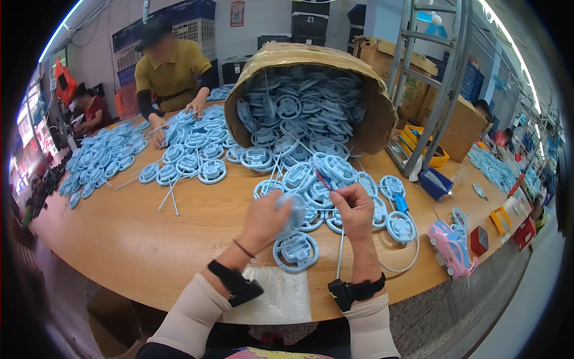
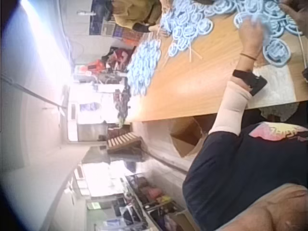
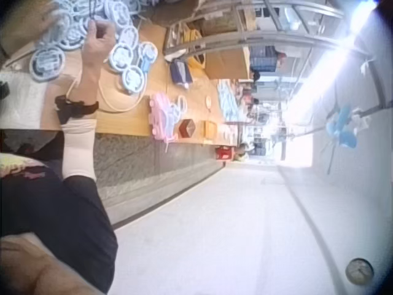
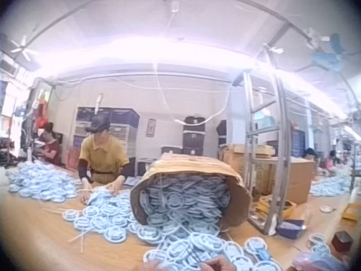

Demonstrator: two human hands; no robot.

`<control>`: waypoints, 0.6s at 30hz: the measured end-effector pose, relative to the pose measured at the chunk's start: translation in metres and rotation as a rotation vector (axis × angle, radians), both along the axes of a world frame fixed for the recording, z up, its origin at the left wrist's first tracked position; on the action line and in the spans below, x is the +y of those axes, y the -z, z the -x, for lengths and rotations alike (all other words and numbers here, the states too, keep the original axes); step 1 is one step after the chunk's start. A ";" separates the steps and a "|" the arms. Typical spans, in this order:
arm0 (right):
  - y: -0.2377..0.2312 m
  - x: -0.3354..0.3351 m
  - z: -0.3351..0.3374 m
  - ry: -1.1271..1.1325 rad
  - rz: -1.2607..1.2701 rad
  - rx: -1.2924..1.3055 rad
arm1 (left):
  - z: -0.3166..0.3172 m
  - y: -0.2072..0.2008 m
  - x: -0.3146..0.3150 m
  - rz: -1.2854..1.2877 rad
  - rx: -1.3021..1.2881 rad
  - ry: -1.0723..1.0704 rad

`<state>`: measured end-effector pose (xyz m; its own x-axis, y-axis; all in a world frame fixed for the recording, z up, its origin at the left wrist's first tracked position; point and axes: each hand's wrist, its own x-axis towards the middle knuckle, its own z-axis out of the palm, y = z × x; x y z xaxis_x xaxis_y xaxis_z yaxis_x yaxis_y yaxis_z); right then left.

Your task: The person repeatedly picks up light blue plastic circular components from a large cardboard box and inserts a small red and blue rectangular piece into the center of each component. The person handles the items one at a time, placing the assembled units onto a wooden table. A coworker is visible in the background performing a similar task.

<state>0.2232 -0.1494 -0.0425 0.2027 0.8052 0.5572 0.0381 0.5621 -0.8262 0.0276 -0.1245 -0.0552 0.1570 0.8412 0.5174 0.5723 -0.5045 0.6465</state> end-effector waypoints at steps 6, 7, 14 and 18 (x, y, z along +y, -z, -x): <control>0.005 -0.013 0.030 -0.279 0.186 -0.323 | 0.066 0.029 0.005 0.564 -1.238 0.159; 0.006 -0.014 0.033 -0.296 0.214 -0.370 | 0.066 0.030 -0.001 0.585 -1.333 0.157; 0.005 -0.015 0.039 -0.224 0.243 -0.574 | 0.045 0.033 -0.021 0.568 -1.327 0.303; 0.003 -0.015 0.040 -0.275 0.281 -0.628 | 0.043 0.030 -0.027 0.619 -1.333 0.318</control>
<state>0.1832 -0.1643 -0.0454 -0.3164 0.9102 0.2674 0.4391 0.3904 -0.8092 -0.0154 -0.1515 -0.0855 0.0834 0.9965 0.0095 -0.6686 0.0489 0.7420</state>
